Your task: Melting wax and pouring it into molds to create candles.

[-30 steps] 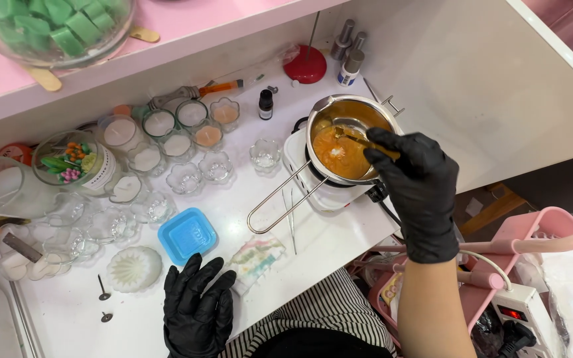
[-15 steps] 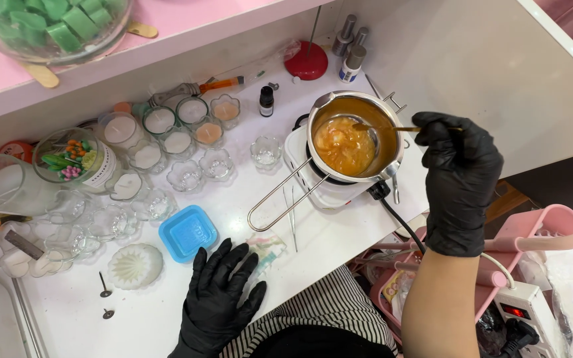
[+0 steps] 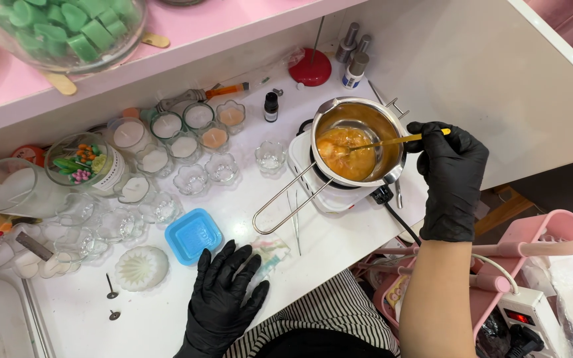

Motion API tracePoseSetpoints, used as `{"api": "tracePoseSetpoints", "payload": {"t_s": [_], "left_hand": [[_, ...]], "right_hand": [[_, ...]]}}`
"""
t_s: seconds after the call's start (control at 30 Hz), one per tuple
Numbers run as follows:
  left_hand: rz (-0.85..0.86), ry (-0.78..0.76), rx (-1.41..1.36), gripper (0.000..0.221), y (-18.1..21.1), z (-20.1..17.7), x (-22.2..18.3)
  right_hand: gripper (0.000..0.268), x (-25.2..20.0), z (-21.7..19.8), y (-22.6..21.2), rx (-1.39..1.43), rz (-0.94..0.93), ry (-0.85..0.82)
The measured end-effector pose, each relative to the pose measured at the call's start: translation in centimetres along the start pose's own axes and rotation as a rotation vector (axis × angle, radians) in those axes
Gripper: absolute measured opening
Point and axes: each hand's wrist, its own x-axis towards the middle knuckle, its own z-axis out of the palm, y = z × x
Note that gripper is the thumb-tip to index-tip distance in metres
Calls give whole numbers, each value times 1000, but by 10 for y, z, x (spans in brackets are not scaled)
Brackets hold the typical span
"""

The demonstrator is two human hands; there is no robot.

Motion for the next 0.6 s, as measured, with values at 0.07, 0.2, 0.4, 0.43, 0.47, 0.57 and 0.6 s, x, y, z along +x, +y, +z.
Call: {"api": "tracePoseSetpoints", "payload": {"t_s": [0.07, 0.2, 0.4, 0.43, 0.47, 0.57, 0.6], "left_hand": [[-2, 6, -3, 52, 0, 0, 1], [-5, 20, -19, 52, 0, 0, 1], [3, 18, -5, 51, 0, -2, 2], [3, 18, -4, 51, 0, -2, 2], [0, 23, -5, 50, 0, -2, 2], [-2, 18, -5, 50, -1, -1, 3], [-3, 8, -4, 50, -1, -1, 3]], "right_hand": [[19, -2, 2, -6, 12, 20, 7], [20, -3, 2, -13, 50, 32, -6], [16, -8, -4, -12, -48, -156, -7], [16, -9, -6, -11, -47, -155, -6], [15, -9, -8, -10, -81, -181, -2], [13, -7, -13, -3, -106, -177, -7], [13, -6, -15, 0, -96, -147, -16]]}}
